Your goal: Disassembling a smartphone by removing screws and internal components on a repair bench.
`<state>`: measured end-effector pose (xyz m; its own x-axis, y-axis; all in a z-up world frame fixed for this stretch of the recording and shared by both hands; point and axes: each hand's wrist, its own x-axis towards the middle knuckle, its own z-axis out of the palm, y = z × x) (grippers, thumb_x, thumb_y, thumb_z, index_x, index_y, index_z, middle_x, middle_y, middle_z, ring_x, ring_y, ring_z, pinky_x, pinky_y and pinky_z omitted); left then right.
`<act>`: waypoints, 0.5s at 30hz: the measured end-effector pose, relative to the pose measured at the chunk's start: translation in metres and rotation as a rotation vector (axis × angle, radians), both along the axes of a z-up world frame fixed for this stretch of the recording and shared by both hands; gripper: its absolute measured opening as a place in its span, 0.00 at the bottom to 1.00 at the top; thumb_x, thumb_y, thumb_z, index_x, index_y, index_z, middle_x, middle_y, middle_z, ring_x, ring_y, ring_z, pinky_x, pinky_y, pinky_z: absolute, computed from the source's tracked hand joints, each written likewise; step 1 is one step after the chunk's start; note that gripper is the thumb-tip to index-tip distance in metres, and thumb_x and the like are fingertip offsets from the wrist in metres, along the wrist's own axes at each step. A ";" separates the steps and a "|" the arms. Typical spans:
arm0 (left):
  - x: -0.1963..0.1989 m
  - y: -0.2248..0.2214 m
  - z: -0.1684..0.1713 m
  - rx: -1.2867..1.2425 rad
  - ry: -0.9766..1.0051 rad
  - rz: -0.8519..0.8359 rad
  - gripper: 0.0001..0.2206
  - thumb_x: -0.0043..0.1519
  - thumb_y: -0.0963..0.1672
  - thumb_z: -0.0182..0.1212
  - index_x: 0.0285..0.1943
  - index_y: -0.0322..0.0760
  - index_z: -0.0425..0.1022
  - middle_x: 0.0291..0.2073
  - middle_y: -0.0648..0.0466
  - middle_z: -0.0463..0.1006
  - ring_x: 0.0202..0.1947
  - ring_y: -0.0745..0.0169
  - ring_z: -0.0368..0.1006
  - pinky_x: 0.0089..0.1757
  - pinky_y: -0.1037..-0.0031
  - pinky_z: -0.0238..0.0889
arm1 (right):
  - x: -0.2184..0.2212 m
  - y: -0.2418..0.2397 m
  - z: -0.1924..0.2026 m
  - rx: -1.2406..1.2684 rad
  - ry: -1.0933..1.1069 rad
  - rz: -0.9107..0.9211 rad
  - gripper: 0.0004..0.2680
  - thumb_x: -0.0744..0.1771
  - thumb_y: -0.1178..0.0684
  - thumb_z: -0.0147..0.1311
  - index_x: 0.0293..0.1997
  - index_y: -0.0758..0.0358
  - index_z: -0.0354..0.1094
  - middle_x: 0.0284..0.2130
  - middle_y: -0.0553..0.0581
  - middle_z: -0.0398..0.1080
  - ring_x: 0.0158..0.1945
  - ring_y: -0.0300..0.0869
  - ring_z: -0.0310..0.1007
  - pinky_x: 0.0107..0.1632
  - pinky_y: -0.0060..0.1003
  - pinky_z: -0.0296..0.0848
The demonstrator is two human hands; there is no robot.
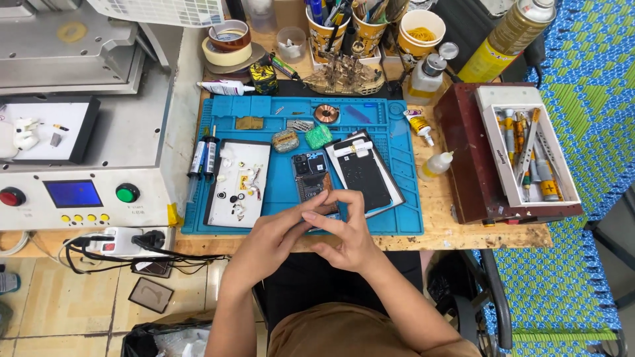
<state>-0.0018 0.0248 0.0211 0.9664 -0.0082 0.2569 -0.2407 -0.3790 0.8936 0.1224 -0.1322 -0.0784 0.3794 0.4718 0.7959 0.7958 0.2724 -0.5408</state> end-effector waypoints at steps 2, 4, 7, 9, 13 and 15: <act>0.006 0.000 -0.011 0.142 -0.125 0.311 0.25 0.58 0.37 0.78 0.66 0.41 0.82 0.39 0.55 0.90 0.42 0.53 0.86 0.48 0.62 0.77 | 0.000 -0.001 -0.003 -0.020 0.024 0.009 0.17 0.71 0.33 0.56 0.63 0.45 0.80 0.53 0.61 0.62 0.59 0.60 0.65 0.67 0.55 0.63; 0.019 -0.002 -0.043 0.226 -0.137 0.377 0.20 0.58 0.41 0.79 0.60 0.46 0.84 0.33 0.61 0.79 0.36 0.60 0.78 0.44 0.67 0.71 | 0.000 0.001 -0.005 -0.023 0.014 -0.007 0.17 0.71 0.33 0.56 0.64 0.44 0.79 0.53 0.60 0.62 0.59 0.60 0.64 0.68 0.55 0.63; 0.025 -0.012 -0.044 0.257 -0.128 0.389 0.17 0.58 0.43 0.80 0.57 0.44 0.85 0.35 0.58 0.74 0.38 0.55 0.74 0.44 0.64 0.69 | 0.002 0.001 0.000 -0.034 -0.012 -0.050 0.18 0.71 0.32 0.54 0.65 0.42 0.78 0.54 0.60 0.62 0.60 0.58 0.63 0.68 0.54 0.61; 0.019 -0.025 -0.026 0.206 -0.105 0.335 0.19 0.58 0.40 0.78 0.60 0.38 0.83 0.45 0.50 0.79 0.45 0.44 0.80 0.48 0.56 0.74 | 0.002 0.001 0.005 -0.041 -0.025 -0.077 0.18 0.72 0.31 0.52 0.65 0.41 0.78 0.54 0.60 0.62 0.60 0.57 0.63 0.68 0.53 0.60; -0.008 -0.053 -0.030 -0.036 -0.029 0.354 0.27 0.70 0.40 0.61 0.80 0.34 0.63 0.70 0.43 0.74 0.70 0.38 0.71 0.64 0.52 0.68 | 0.000 -0.005 0.019 -0.085 -0.061 -0.133 0.16 0.75 0.33 0.44 0.66 0.41 0.74 0.57 0.61 0.63 0.62 0.56 0.64 0.67 0.52 0.62; -0.018 -0.063 -0.047 -0.046 -0.042 0.407 0.26 0.75 0.44 0.54 0.84 0.38 0.57 0.80 0.46 0.65 0.80 0.47 0.62 0.72 0.58 0.62 | 0.000 -0.006 0.024 -0.119 -0.121 -0.160 0.16 0.77 0.33 0.39 0.68 0.42 0.69 0.59 0.63 0.63 0.64 0.55 0.66 0.67 0.52 0.66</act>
